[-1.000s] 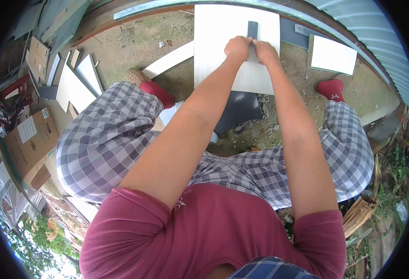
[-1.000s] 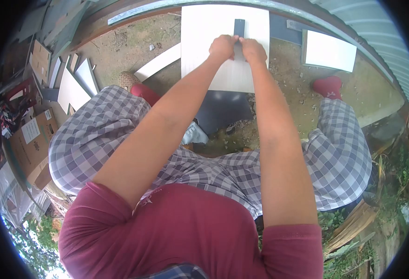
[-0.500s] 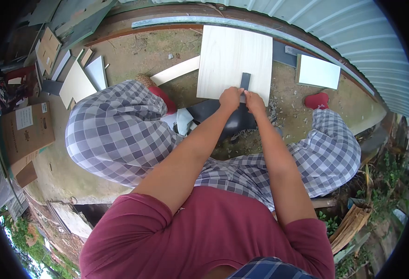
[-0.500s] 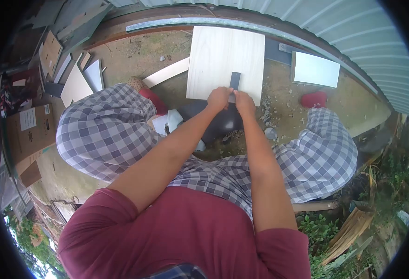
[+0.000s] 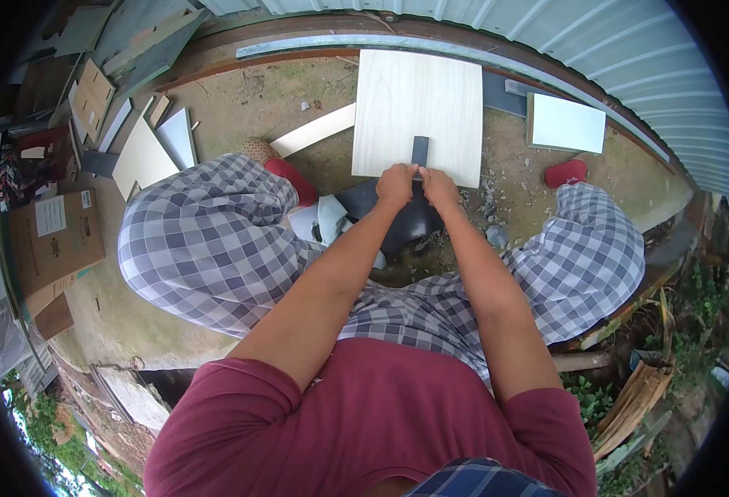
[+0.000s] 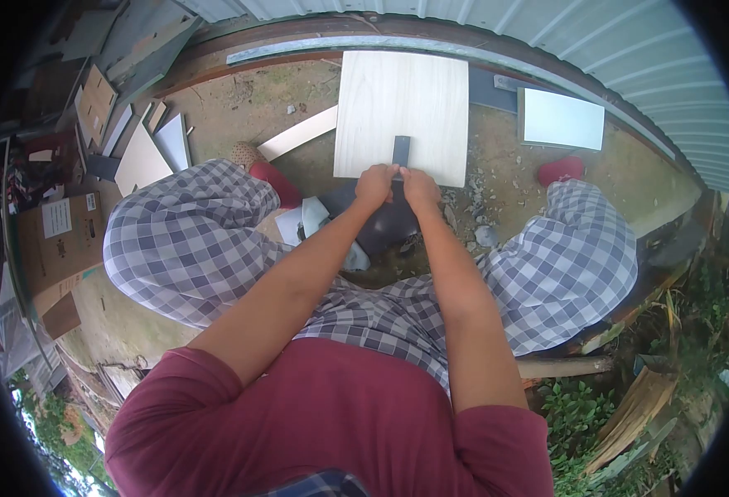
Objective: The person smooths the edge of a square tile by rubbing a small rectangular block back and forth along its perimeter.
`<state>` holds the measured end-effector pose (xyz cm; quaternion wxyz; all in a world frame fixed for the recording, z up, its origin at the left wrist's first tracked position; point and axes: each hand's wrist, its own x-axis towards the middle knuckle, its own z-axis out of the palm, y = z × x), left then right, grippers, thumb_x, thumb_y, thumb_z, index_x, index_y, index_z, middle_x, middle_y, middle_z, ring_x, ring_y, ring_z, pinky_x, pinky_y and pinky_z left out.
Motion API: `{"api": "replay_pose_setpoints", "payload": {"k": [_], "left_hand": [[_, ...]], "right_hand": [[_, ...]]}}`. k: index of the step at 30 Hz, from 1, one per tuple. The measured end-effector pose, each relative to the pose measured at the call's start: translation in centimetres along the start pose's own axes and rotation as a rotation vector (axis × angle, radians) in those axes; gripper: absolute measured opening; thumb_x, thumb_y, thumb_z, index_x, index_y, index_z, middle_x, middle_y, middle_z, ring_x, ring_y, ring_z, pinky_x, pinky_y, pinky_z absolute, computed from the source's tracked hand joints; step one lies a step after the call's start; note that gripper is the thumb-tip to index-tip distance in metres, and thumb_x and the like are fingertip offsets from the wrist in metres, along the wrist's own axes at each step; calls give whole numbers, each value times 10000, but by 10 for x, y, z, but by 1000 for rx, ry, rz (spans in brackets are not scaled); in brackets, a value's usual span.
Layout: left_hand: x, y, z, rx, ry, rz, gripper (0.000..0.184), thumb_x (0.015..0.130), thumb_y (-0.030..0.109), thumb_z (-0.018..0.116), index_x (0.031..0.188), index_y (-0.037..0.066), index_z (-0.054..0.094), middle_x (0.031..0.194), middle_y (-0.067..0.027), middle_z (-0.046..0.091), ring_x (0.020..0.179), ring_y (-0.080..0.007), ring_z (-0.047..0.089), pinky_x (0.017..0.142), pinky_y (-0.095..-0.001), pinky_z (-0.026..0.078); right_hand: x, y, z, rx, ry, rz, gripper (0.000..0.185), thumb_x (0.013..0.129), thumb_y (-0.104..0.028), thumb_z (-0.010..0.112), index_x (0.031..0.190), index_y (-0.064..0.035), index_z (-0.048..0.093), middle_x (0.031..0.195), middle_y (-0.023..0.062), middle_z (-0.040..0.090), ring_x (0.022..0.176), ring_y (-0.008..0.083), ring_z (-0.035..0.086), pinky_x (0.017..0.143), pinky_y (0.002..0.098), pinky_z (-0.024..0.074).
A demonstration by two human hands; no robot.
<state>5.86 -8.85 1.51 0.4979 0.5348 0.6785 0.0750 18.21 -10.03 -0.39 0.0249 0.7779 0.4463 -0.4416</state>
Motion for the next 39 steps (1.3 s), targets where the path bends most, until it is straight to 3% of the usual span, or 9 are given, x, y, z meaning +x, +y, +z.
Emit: {"api": "replay_pose_setpoints", "payload": {"k": [4,6,7,9,18,27,31,39], "left_hand": [[8,10,-9,-12,-9,11,470,930,398,428,692,27,591,512,-90,595,477,-217,619,575,-350,502],[14,16,-15,-43,-34,25,475,928,403,425,685,31,590,502,-91,593,484,-214,622,591,-348,505],[17,19,-16,-42,-40,20,475,928,403,425,685,31,590,502,-91,593,484,-214,622,591,-348,505],[24,26,-18,-42,-25,28,483,926,413,422,679,33,589,505,-92,599,497,-205,628,606,-347,506],[84,78,-34,4,-3,-127,452,911,432,489,750,53,675,588,-61,648,504,-186,637,591,-314,511],[150,119,-43,67,22,-120,413,924,466,440,880,118,658,618,-13,662,533,-128,647,619,-263,502],[173,115,-34,173,81,-89,420,924,468,440,868,111,654,628,-7,661,532,-124,647,619,-257,501],[174,112,-32,222,110,-93,453,919,489,442,801,112,665,592,-27,652,517,-117,639,635,-264,501]], "right_hand": [[9,-9,-2,17,33,33,459,935,-464,379,1101,-123,639,1109,165,625,1047,373,580,870,488,457],[12,-13,-3,11,199,-29,494,940,-468,391,777,-66,626,653,88,626,552,231,625,595,367,498],[13,-17,-8,10,195,-23,494,940,-468,391,777,-66,626,653,88,626,552,231,625,595,367,498],[18,-26,-22,59,64,73,457,924,-479,403,1099,-133,646,1111,158,627,1054,358,581,863,473,464],[74,-58,-63,98,126,104,459,915,-499,415,1090,-149,656,1102,139,637,1053,329,590,860,446,466],[131,-87,-105,138,188,129,496,887,-551,431,1053,-153,674,1017,104,669,997,288,619,829,408,474],[140,-89,-116,187,130,125,494,884,-559,433,1035,-158,678,983,97,677,978,277,627,817,401,477],[129,-90,-114,28,230,15,460,911,-505,422,1083,-148,656,1110,121,635,1049,299,593,850,422,473]]}}
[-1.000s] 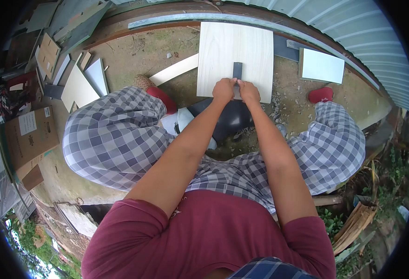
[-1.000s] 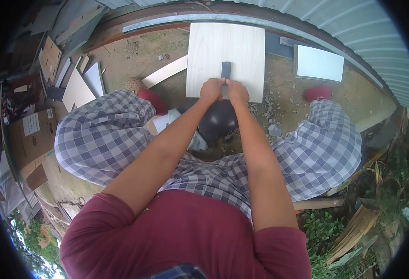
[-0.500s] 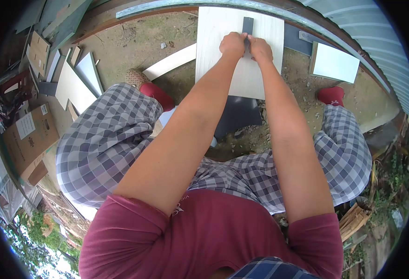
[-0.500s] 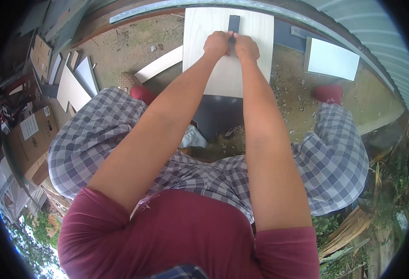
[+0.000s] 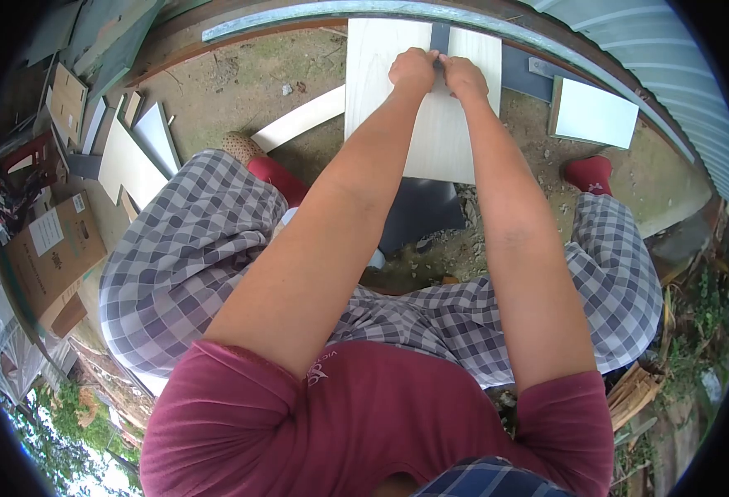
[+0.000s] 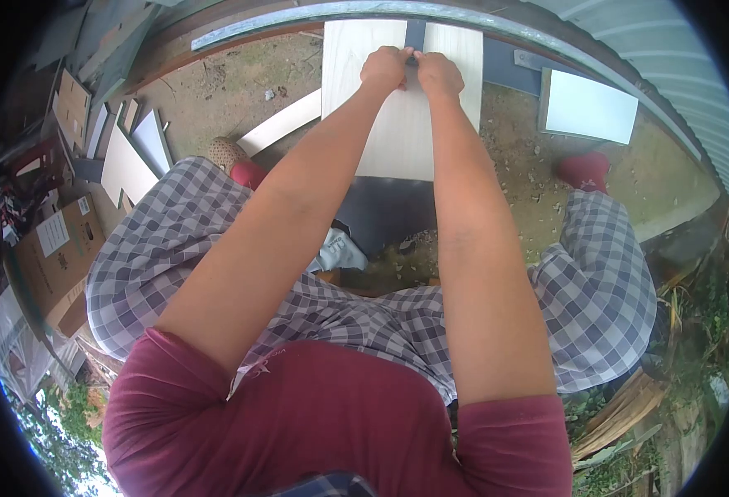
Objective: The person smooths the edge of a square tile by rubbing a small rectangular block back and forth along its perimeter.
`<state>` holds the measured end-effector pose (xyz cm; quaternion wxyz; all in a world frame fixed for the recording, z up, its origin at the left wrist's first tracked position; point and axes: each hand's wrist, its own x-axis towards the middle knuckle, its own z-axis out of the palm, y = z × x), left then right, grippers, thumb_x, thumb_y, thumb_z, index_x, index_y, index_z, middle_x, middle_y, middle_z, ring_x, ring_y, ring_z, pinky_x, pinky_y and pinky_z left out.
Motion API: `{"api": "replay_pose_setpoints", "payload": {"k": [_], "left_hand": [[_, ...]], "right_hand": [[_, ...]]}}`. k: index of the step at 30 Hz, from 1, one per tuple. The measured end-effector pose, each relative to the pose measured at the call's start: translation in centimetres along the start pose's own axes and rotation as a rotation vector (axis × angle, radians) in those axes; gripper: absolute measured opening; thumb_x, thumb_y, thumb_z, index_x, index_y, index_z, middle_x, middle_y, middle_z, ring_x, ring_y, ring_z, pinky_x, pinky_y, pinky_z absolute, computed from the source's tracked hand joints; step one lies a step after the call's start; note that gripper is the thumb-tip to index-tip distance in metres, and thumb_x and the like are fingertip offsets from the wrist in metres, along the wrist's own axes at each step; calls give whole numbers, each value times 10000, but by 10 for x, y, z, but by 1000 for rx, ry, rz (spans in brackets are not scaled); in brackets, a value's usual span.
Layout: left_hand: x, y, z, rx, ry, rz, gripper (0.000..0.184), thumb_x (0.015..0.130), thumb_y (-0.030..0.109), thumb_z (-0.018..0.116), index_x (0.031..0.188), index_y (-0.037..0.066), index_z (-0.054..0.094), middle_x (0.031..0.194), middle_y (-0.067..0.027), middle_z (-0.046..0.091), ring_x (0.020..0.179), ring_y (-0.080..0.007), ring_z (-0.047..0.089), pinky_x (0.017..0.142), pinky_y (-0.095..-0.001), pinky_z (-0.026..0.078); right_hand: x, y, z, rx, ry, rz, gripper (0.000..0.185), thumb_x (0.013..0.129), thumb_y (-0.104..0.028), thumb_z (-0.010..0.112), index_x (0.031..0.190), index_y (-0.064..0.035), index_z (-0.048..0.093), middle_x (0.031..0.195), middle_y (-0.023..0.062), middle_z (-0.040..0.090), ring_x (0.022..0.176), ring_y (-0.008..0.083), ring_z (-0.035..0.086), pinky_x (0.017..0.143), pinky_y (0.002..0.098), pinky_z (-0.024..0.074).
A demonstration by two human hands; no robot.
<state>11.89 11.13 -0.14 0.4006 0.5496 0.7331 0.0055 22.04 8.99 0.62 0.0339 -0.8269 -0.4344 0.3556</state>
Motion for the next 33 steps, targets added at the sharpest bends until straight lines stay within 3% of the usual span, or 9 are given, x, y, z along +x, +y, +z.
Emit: {"api": "replay_pose_setpoints", "payload": {"k": [7,14,23,25,31,33], "left_hand": [[-45,-34,12,28,-56,62,427,936,441,430,903,81,659,605,-48,658,642,-172,672,673,-328,511],[-99,-84,37,67,-18,195,386,929,406,457,919,76,656,629,-65,657,667,-218,675,680,-358,517],[-163,-122,42,-274,-100,97,462,922,392,445,724,6,604,522,-106,594,492,-234,625,586,-352,505],[-166,-130,40,-316,-122,83,472,920,403,440,719,7,601,504,-92,589,484,-229,623,573,-351,503],[-162,-130,31,-248,-88,48,465,917,414,479,724,24,642,537,-82,613,496,-208,629,573,-348,504],[-159,-127,29,-252,-82,46,466,918,416,477,728,25,643,534,-82,612,491,-206,628,569,-344,504]], "right_hand": [[-43,27,26,-19,-57,14,466,913,-499,411,1092,-142,651,1114,119,635,1060,314,587,855,434,474],[-97,68,60,-5,-94,-7,453,922,-483,395,1062,-138,654,1074,140,642,1020,340,597,834,458,477],[-149,96,84,-54,-160,-67,457,940,-466,369,1069,-125,643,1079,153,634,1025,365,588,841,481,469],[-156,94,90,-127,-61,-163,478,950,-455,355,880,-83,647,785,149,659,707,301,653,697,440,486],[-162,80,92,-95,-40,-122,464,945,-462,360,1010,-110,655,996,178,647,960,363,610,803,472,475],[-163,72,87,-106,-32,-105,464,944,-465,364,1016,-113,656,975,166,655,940,356,618,799,471,478]]}}
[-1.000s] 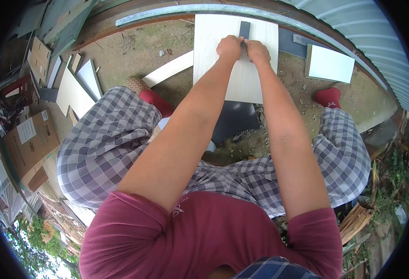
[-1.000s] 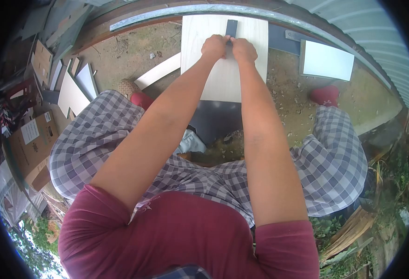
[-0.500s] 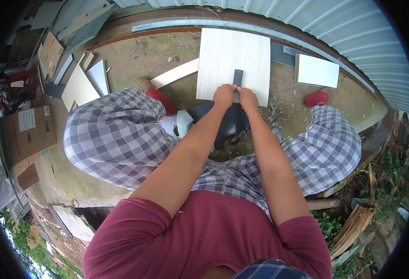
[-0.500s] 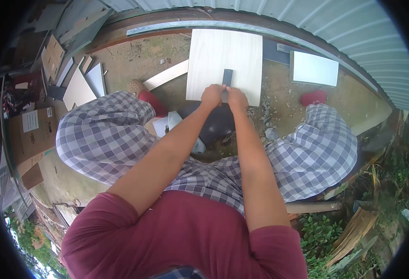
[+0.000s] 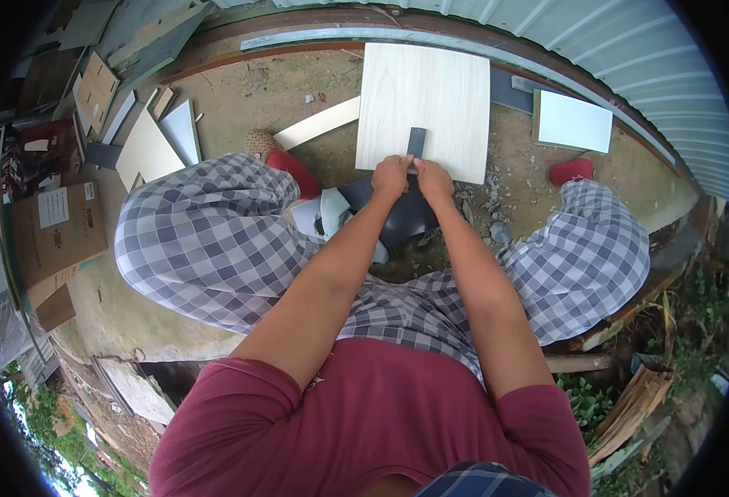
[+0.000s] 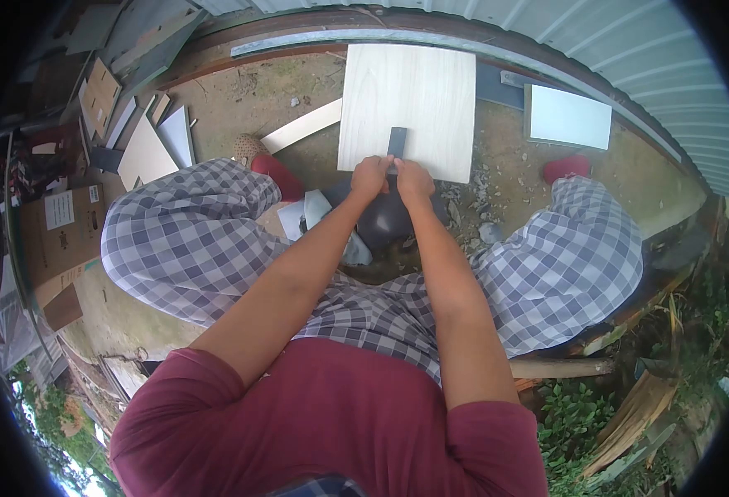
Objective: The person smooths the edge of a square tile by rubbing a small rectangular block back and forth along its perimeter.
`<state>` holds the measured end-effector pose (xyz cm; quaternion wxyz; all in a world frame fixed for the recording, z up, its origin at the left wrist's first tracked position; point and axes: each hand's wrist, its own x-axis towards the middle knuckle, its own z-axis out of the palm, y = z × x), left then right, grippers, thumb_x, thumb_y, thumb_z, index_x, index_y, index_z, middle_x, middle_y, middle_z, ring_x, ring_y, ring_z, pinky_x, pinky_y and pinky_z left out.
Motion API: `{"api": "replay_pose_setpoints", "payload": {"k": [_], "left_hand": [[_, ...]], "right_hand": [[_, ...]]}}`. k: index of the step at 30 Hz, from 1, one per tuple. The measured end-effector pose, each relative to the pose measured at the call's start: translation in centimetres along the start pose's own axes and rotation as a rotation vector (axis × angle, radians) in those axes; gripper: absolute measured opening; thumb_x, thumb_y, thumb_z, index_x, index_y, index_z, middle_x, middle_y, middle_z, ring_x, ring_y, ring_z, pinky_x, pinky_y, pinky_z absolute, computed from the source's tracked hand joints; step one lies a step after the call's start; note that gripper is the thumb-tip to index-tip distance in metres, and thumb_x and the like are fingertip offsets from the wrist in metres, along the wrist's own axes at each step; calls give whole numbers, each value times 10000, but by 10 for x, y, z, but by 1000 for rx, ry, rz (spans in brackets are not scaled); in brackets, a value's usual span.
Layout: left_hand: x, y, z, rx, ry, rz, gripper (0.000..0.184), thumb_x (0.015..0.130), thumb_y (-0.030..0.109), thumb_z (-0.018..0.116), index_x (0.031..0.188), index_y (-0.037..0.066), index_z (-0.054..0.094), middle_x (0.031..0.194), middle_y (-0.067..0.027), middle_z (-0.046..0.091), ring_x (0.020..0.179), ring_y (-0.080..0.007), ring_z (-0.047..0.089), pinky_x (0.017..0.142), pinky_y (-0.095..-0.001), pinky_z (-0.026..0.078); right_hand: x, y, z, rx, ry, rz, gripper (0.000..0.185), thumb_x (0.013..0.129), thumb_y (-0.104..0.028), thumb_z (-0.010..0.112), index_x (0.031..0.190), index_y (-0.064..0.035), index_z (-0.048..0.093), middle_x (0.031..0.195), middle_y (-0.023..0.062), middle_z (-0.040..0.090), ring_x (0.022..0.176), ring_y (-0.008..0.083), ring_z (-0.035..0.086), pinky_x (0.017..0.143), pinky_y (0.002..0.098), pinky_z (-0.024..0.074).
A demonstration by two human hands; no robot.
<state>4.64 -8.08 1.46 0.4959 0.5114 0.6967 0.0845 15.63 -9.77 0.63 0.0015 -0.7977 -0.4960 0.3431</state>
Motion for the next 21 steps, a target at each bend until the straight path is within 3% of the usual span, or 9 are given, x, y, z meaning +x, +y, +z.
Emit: {"api": "replay_pose_setpoints", "payload": {"k": [8,10,13,14,21], "left_hand": [[25,14,-4,26,65,29,467,922,419,479,727,26,638,512,-69,602,475,-200,624,563,-341,503],[30,23,-9,-30,41,15,464,922,415,483,722,24,635,514,-66,605,473,-200,625,556,-335,504],[45,34,-15,-45,33,16,467,920,419,485,720,24,633,519,-68,609,470,-199,626,545,-327,504],[52,37,-15,-67,21,0,473,915,425,489,713,23,636,524,-68,613,466,-197,625,538,-321,504],[78,70,-35,-69,23,-4,504,902,442,461,684,17,621,529,-89,619,493,-198,631,579,-324,507]], "right_hand": [[29,-15,-17,49,-89,99,438,921,-470,420,1056,-131,661,1038,164,649,995,367,604,826,477,479],[42,-15,-15,42,-3,76,487,934,-493,395,804,-103,656,708,75,651,602,237,648,654,371,507],[58,-22,-23,42,28,51,491,932,-497,401,754,-107,639,647,51,623,530,200,624,621,345,503],[62,-26,-33,125,-93,98,446,916,-484,424,1052,-135,667,1053,158,648,1001,356,605,826,460,480],[100,-46,-53,141,-98,140,454,918,-501,416,1048,-149,671,1054,138,653,1009,328,609,830,442,484]]}}
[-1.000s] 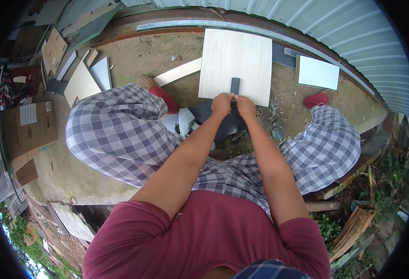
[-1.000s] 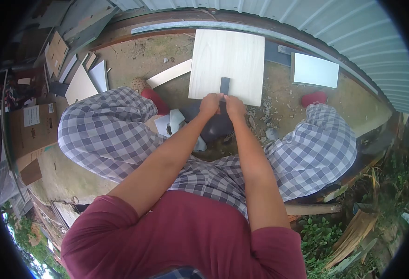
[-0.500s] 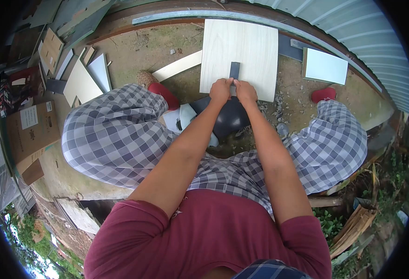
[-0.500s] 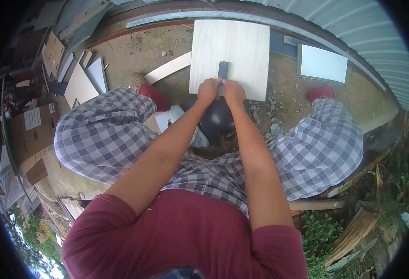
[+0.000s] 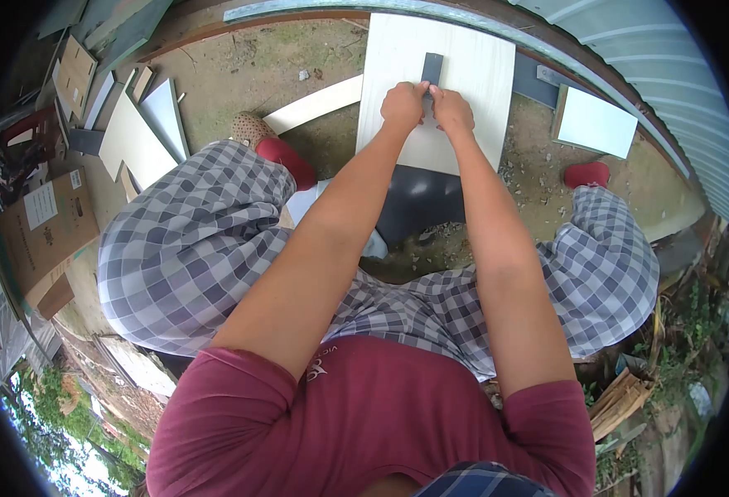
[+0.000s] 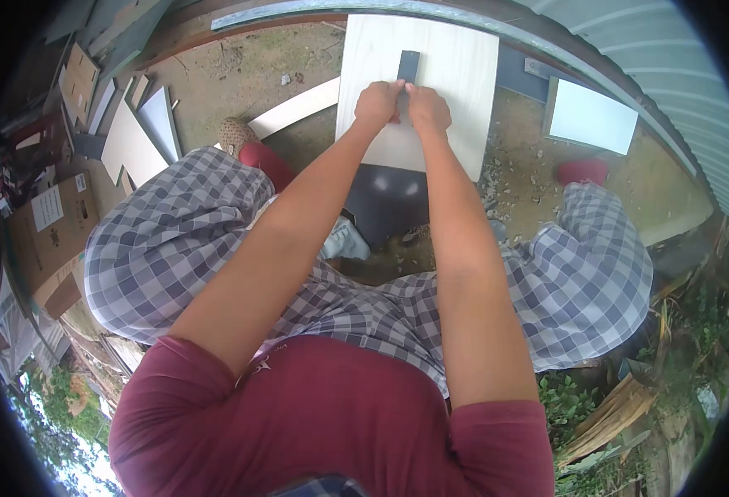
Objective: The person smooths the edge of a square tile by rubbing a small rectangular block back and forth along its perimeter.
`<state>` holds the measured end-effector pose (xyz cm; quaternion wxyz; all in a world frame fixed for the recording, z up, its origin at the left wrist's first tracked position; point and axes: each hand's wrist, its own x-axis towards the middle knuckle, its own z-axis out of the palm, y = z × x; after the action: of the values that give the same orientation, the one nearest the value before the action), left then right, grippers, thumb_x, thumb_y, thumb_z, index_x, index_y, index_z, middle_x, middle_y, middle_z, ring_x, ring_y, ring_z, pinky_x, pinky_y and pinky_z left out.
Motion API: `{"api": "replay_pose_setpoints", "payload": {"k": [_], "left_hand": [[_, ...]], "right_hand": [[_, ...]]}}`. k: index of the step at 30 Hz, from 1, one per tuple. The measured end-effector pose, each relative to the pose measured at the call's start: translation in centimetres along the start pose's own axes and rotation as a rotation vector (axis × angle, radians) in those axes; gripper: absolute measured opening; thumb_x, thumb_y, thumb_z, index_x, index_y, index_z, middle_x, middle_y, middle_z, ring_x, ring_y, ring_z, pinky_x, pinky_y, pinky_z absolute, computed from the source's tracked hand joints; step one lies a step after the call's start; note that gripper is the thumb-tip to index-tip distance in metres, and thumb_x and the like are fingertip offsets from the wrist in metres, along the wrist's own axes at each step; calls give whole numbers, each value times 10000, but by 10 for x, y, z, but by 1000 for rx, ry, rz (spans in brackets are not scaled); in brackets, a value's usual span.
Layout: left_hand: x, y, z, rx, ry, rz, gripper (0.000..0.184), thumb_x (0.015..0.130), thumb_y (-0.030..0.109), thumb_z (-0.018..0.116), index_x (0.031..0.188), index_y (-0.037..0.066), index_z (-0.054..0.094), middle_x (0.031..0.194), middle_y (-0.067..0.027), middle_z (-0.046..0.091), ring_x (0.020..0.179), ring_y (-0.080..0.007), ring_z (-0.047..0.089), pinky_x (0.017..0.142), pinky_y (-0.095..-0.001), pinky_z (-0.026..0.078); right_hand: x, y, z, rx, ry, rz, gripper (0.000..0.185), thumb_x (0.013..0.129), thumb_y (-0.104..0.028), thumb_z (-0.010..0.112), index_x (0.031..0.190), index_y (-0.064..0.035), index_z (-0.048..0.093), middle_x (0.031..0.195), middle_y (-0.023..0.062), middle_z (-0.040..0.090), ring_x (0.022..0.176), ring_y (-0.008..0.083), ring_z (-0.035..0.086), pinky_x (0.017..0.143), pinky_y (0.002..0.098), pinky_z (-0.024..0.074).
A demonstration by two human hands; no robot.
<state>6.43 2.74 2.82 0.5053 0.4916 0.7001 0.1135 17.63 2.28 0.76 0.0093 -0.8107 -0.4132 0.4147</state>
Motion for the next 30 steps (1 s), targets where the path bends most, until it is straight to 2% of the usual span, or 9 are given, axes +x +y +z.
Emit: {"api": "replay_pose_setpoints", "payload": {"k": [5,8,9,20,30], "left_hand": [[23,30,-10,84,9,-69,501,905,479,469,716,51,649,549,-32,636,507,-161,636,607,-293,506],[40,40,-10,90,36,-50,468,905,449,503,725,50,669,577,-52,646,474,-165,629,546,-280,512],[46,43,-10,86,18,-76,487,909,478,467,710,71,648,578,-21,648,525,-140,643,610,-277,505],[69,54,-8,152,38,-64,487,901,481,484,731,58,655,604,-25,659,505,-146,643,598,-256,510],[10,29,-4,155,-8,-51,494,899,469,489,733,34,652,585,-61,649,513,-164,643,606,-287,517]], "right_hand": [[23,-20,-13,-2,75,8,460,917,-509,412,1053,-153,669,1077,128,646,1030,321,600,840,443,475],[32,-32,-23,6,99,22,457,916,-510,414,1052,-156,670,1086,124,643,1031,321,600,838,440,476],[35,-36,-26,5,109,21,459,916,-512,413,1048,-157,672,1084,122,644,1029,321,600,833,437,477],[51,-39,-38,-1,113,-61,453,924,-497,391,1040,-162,672,1046,116,657,1000,315,610,815,433,484],[8,-2,-12,-22,83,-80,439,927,-477,397,1035,-152,671,1063,128,650,1012,329,605,826,447,484]]}}
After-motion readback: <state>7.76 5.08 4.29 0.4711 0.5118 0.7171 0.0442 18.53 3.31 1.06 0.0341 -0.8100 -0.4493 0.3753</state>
